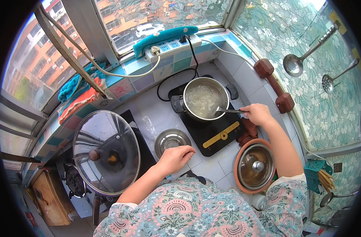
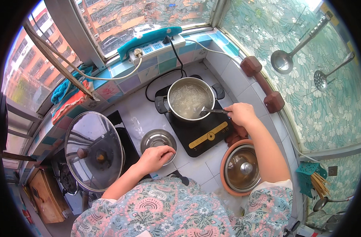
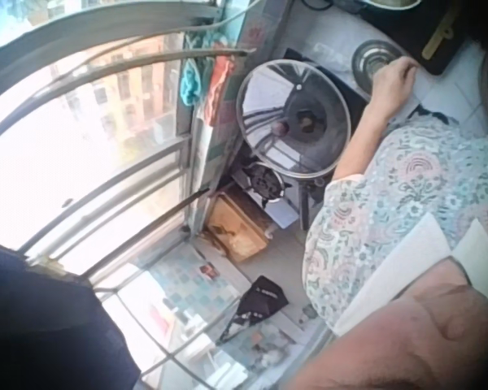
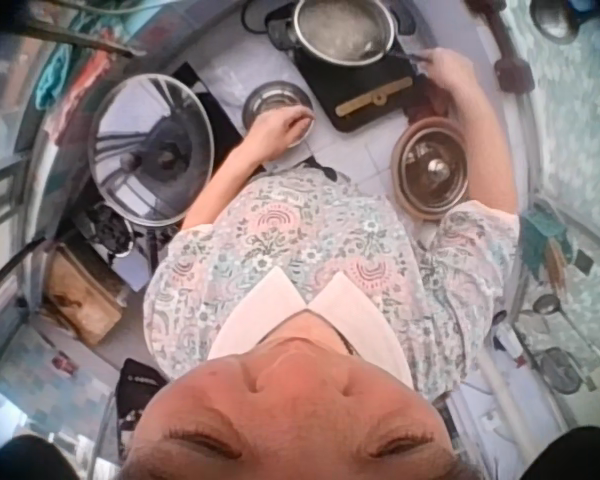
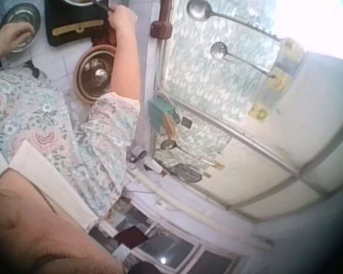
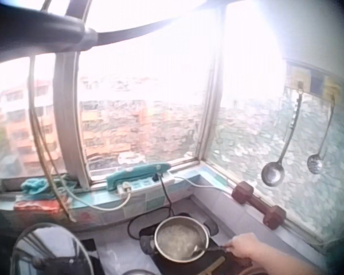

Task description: The person prepares and cooks dumplings in a kitchen. They separate frozen dumplings from a plastic bag and place them into a pot of boiling water on an electric stove. The person uses a ladle to stir the contents and covers the pot with a lid. They also store the remaining dumplings in a refrigerator.

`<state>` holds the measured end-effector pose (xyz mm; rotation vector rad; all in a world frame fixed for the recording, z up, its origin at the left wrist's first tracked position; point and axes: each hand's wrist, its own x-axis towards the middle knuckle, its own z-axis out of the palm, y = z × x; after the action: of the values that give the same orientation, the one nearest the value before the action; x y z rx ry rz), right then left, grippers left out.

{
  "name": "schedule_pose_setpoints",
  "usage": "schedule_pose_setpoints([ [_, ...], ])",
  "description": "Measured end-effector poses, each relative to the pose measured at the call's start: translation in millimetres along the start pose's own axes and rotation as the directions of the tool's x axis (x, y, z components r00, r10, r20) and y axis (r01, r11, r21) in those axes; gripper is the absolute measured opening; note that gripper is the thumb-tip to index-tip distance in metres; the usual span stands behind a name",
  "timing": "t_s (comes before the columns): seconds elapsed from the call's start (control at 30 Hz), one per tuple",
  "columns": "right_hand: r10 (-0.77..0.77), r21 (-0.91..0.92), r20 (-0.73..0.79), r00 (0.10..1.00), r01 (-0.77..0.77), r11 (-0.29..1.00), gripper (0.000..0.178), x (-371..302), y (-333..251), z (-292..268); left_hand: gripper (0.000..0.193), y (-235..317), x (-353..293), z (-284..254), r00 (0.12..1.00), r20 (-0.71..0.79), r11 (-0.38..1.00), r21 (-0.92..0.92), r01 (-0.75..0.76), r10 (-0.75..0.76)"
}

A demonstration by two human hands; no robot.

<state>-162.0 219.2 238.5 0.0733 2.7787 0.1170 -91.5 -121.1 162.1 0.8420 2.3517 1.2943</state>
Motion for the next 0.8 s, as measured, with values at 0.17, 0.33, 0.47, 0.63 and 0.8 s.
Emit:
schedule_pose_setpoints([
  [0.17, 0.101, 0.216, -0.080, 0.992, -0.082, 0.973, 0.030, -17, -13, 50, 0.016, 1, 5, 3, 0.999, 0.040, 1.000, 0.002, -0.007, 0.006],
  [0.33, 0.108, 0.261, -0.208, 0.972, -0.051, 0.964, 0.028, -3, -39, 90, 0.016, 0, 7, 3, 1.000, 0.016, 0.999, 0.042, -0.016, 0.016],
  [0.47, 0.120, 0.325, -0.274, 0.954, -0.026, 0.945, 0.026, 11, -52, 93, 0.016, -1, 6, 5, 1.000, 0.009, 0.999, 0.051, -0.006, 0.006],
  [0.63, 0.189, 0.414, -0.170, 0.967, -0.104, 0.904, 0.028, 13, -45, 49, 0.016, -4, 5, 9, 0.999, -0.022, 0.995, 0.097, 0.029, -0.027],
  [0.8, 0.122, 0.344, -0.181, 0.976, -0.053, 0.938, 0.029, -24, -11, -23, 0.022, -20, 8, 9, 0.959, -0.123, 0.958, -0.167, 0.235, -0.257],
])
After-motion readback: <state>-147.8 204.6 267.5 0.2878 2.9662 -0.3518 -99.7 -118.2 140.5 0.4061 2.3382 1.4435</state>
